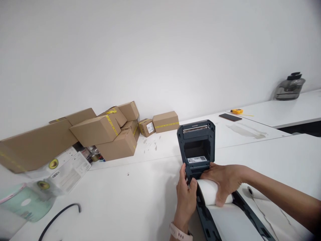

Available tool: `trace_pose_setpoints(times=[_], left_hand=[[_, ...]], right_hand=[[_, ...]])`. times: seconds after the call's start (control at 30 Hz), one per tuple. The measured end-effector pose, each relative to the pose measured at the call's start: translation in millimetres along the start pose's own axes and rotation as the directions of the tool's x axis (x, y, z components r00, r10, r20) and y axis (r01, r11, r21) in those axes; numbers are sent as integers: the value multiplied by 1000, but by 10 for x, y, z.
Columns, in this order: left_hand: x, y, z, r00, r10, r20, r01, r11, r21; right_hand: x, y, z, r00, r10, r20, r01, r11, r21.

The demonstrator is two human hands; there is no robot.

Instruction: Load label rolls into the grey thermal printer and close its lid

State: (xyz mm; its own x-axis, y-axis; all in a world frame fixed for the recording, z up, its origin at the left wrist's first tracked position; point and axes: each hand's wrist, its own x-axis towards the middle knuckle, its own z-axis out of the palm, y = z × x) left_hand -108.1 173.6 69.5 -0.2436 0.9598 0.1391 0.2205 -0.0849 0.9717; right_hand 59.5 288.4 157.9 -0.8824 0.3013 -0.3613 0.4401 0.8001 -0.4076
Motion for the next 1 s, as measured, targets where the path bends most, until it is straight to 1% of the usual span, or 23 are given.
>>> trace_pose_setpoints(times=[0.07, 0.17, 0.23, 0.3, 0.37, 0.43, 0.47, 0.5, 0.53, 0.57, 0.6, 0.63, 0.67, 0.7, 0.73, 0.8, 0.83, 0.87, 0.9, 0.93, 1.0], left_hand=[[7, -3, -5, 1000, 1, 2, -1, 1000, -12], [21, -13, -2, 1000, -19, -2, 19, 999, -26], [23, -17, 4, 999, -41, -15, 41, 999, -34], [16, -13, 8, 998, -66, -24, 64, 996, -56], [5, 0, 11, 996, -86, -24, 84, 993, -84], [-2, 15, 15, 995, -100, -15, 98, 990, -101], [-3, 21, 18, 995, -100, -11, 99, 989, -107], [-2, 25, 22, 995, -99, -7, 97, 989, -115], [1, 27, 26, 995, -98, -7, 96, 988, -123], [3, 27, 29, 995, -100, -6, 98, 986, -132], [5, 26, 31, 994, -106, -5, 104, 984, -141], [5, 23, 32, 994, -113, -5, 111, 983, -149], [4, 20, 32, 993, -119, -3, 117, 981, -153], [1, 15, 31, 993, -120, -1, 118, 981, -155], [-3, 10, 29, 993, -116, -5, 114, 981, -159], [-9, -2, 23, 993, -112, -40, 103, 978, -180], [-10, -10, 20, 991, -117, -66, 101, 974, -203], [-8, -19, 16, 987, -130, -93, 106, 967, -234], [-3, -29, 11, 982, -147, -116, 111, 956, -270], [6, -40, 6, 978, -161, -134, 113, 944, -309], [30, -59, -9, 969, -179, -172, 105, 923, -371]], right_hand=[[57, 80, 50, 1000, -23, -16, 22, 1000, -18], [107, 182, 121, 993, -72, -89, 70, 997, -33], [116, 206, 161, 988, -88, -127, 83, 996, -42], [92, 175, 182, 989, -66, -134, 58, 997, -58], [18, 92, 170, 986, -37, -164, 26, 997, -73], [-104, -22, 105, 967, -43, -252, 34, 999, -41], [-174, -79, 50, 938, -53, -342, 57, 998, 1], [-241, -127, -18, 879, -58, -474, 92, 995, 48], [-300, -163, -98, 766, -46, -641, 128, 988, 83], [-343, -182, -185, 588, -13, -809, 150, 984, 93], [-368, -182, -276, 367, 25, -930, 142, 986, 83], [-374, -165, -366, 158, 55, -986, 111, 991, 73], [-362, -133, -450, 19, 83, -996, 76, 994, 84], [-338, -93, -524, -22, 125, -992, 62, 990, 124], [-307, -53, -584, 23, 183, -983, 80, 980, 184], [-254, 4, -642, 201, 290, -936, 160, 933, 323], [-244, 10, -630, 261, 318, -912, 193, 908, 372], [-250, 2, -587, 282, 331, -901, 218, 892, 396], [-275, -20, -508, 262, 334, -905, 237, 887, 396], [-316, -50, -392, 211, 331, -920, 255, 890, 379], [-436, -117, -50, 110, 292, -950, 305, 900, 312]])
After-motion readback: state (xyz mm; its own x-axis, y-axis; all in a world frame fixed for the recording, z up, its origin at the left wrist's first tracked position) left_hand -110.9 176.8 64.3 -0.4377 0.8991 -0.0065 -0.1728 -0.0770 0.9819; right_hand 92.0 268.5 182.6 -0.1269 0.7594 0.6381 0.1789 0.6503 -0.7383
